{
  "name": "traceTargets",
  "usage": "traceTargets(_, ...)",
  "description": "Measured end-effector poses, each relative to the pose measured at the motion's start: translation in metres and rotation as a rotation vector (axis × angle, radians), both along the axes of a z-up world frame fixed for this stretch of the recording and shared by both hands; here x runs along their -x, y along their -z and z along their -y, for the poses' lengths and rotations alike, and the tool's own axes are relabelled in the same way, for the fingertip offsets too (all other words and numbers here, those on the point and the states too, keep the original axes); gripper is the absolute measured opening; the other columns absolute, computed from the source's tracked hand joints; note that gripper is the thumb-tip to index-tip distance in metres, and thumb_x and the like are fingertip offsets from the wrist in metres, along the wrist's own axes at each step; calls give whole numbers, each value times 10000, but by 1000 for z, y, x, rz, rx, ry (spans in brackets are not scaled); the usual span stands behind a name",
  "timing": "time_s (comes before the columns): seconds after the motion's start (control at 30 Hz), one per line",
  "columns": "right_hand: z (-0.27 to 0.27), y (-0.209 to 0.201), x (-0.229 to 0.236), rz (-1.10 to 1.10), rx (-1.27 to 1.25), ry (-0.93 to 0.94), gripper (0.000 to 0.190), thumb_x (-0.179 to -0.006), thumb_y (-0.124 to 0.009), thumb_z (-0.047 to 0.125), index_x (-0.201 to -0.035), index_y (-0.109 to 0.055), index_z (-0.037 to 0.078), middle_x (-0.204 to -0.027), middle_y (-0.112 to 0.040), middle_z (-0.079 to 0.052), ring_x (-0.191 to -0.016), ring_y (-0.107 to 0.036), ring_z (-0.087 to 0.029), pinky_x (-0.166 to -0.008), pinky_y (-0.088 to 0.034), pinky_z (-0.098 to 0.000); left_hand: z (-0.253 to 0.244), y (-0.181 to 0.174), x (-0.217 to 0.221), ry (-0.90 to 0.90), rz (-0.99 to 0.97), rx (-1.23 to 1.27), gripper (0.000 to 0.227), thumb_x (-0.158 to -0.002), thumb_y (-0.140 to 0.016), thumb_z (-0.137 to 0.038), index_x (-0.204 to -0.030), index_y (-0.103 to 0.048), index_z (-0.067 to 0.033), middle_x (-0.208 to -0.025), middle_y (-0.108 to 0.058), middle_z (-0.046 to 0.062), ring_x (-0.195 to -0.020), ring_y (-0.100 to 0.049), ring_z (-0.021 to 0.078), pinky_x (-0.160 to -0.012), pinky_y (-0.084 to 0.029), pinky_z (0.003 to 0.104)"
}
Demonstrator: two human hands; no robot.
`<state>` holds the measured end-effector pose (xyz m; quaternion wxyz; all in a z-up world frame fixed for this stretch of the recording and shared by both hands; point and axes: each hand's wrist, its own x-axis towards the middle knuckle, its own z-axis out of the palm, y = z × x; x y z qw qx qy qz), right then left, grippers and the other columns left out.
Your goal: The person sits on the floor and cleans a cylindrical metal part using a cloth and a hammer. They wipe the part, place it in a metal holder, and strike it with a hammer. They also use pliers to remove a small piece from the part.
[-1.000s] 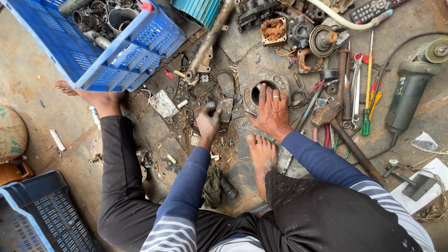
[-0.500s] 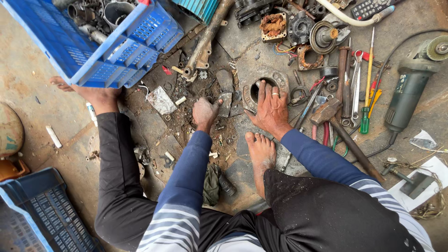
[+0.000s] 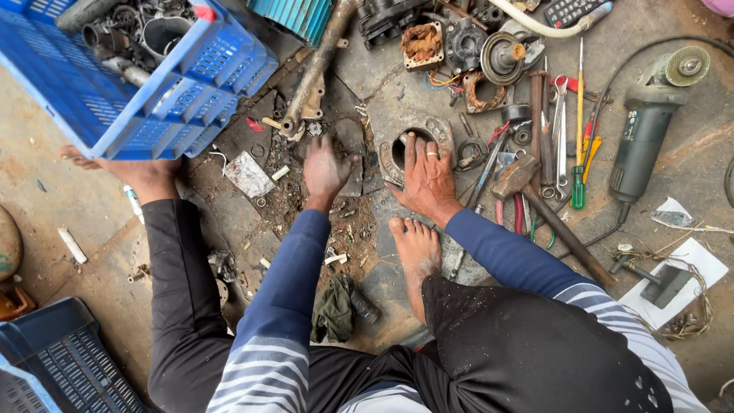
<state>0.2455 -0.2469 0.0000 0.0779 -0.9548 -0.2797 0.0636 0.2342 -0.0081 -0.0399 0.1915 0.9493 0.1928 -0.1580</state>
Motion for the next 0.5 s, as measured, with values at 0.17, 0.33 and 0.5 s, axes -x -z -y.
traceTargets(0.17, -1, 2, 0, 11, 8, -6, 1103, -857, -647, 705, -1517, -308, -112, -1295, -531, -222, -1169, -500, -335, -956, -382, -539, -7, 40, -31, 483, 44, -249, 809, -798, -661, -23, -1539, -341, 26, -1491, -447, 225, -1317, -484, 367, -1088, -458, 504)
traceTargets(0.33, 0, 5, 0, 4, 11, -12, 1102, -864, -634, 709, -1520, -317, -117, -1292, -532, -218, -1152, -503, -323, -945, -387, -526, -17, 59, -50, 477, -236, -154, 586, -886, -590, 47, -1443, -405, 45, -1430, -481, 282, -1259, -557, 396, -1036, -527, 462)
traceTargets(0.5, 2, 6, 0, -32, 25, -37, 1087, -907, -645, 693, -1536, -319, -132, -1281, -526, -239, -1139, -501, -328, -929, -391, -506, -12, 39, -58, 315, -248, -51, 413, -927, -604, 23, -1319, -480, -3, -1224, -618, 251, -1043, -683, 370, -903, -605, 458)
